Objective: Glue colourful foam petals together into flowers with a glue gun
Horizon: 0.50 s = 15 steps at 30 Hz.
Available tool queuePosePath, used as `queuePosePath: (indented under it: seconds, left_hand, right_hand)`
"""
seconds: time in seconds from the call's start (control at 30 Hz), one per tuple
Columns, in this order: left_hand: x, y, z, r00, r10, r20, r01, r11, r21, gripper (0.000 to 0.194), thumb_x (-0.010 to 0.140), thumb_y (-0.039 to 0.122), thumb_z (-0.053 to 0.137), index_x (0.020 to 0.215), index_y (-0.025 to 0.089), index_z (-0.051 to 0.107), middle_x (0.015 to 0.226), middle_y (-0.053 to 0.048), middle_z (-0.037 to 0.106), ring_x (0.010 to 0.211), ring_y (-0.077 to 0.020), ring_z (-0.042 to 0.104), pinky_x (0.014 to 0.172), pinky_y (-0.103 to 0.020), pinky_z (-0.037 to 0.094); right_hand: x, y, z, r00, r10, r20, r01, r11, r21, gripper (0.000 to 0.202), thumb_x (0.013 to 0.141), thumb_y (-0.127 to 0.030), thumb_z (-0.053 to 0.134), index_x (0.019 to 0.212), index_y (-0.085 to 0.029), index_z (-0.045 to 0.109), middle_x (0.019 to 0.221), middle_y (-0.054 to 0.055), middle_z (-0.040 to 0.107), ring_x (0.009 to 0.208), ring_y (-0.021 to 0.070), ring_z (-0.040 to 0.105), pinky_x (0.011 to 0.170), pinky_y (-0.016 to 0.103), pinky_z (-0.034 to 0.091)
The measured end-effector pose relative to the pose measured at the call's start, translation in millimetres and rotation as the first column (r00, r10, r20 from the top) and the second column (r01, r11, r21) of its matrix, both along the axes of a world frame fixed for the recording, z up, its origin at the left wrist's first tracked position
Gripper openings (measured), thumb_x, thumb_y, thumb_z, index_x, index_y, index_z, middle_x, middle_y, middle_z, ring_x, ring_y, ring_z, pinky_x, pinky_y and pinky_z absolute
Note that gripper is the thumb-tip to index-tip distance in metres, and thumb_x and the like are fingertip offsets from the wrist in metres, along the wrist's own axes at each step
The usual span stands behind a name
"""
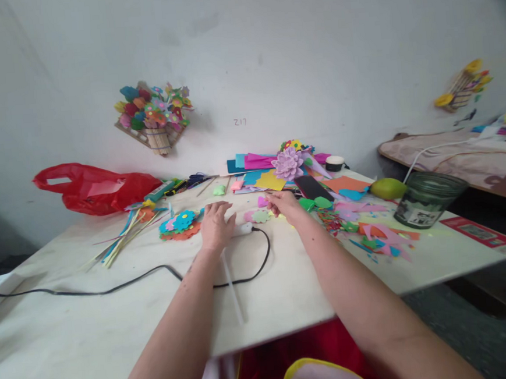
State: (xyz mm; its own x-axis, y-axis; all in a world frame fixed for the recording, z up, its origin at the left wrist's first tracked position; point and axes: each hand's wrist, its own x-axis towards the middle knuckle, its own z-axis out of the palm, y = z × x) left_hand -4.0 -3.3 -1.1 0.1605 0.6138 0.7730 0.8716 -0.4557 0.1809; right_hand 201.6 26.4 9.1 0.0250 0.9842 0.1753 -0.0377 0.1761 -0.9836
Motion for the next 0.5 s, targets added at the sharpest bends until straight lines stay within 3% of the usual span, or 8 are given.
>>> queuePosePath:
  seconds: [0.2,0.33,0.5]
  left_hand:
    - [0.1,0.4,-0.9,1.000,-0.004,0.001,0.004,1.000,0.008,0.023,0.076,0.027,0.053,0.097,0.020,0.061,0.102,-0.004,0.061,0.094,-0.0217,0.048,0.079,-0.032,0.043]
    - [0.7,0.2,-0.7,1.000,-0.007,0.006,0.007,1.000,-0.003,0.024,0.076,0.026,0.053,0.098,0.020,0.060,0.102,-0.004,0.061,0.095,-0.0219,0.048,0.078,-0.033,0.043]
    - [0.9,0.2,-0.2,1.000,-0.009,0.000,0.009,1.000,-0.002,0.024,0.076,0.026,0.053,0.098,0.020,0.060,0.102,-0.004,0.061,0.095,-0.0218,0.048,0.078,-0.033,0.044]
  right_hand:
    - [0.4,1.8,-0.4,0.999,0.053,-0.009,-0.052,0.998,0.034,0.012,0.069,-0.021,0.061,0.063,-0.012,0.057,0.046,-0.004,0.051,0.039,0.0055,0.045,0.039,0.018,0.041]
    - [0.4,0.4,1.1,0.999,0.006,0.040,-0.008,0.999,0.043,0.027,0.068,-0.034,0.063,0.055,-0.015,0.049,0.044,-0.005,0.048,0.034,0.0041,0.039,0.031,0.016,0.033]
    - [0.0,-0.2,1.9,0.997,-0.046,0.062,0.042,0.997,0.067,0.028,0.063,-0.035,0.067,0.056,-0.015,0.048,0.044,-0.005,0.048,0.032,0.0036,0.037,0.029,0.016,0.029]
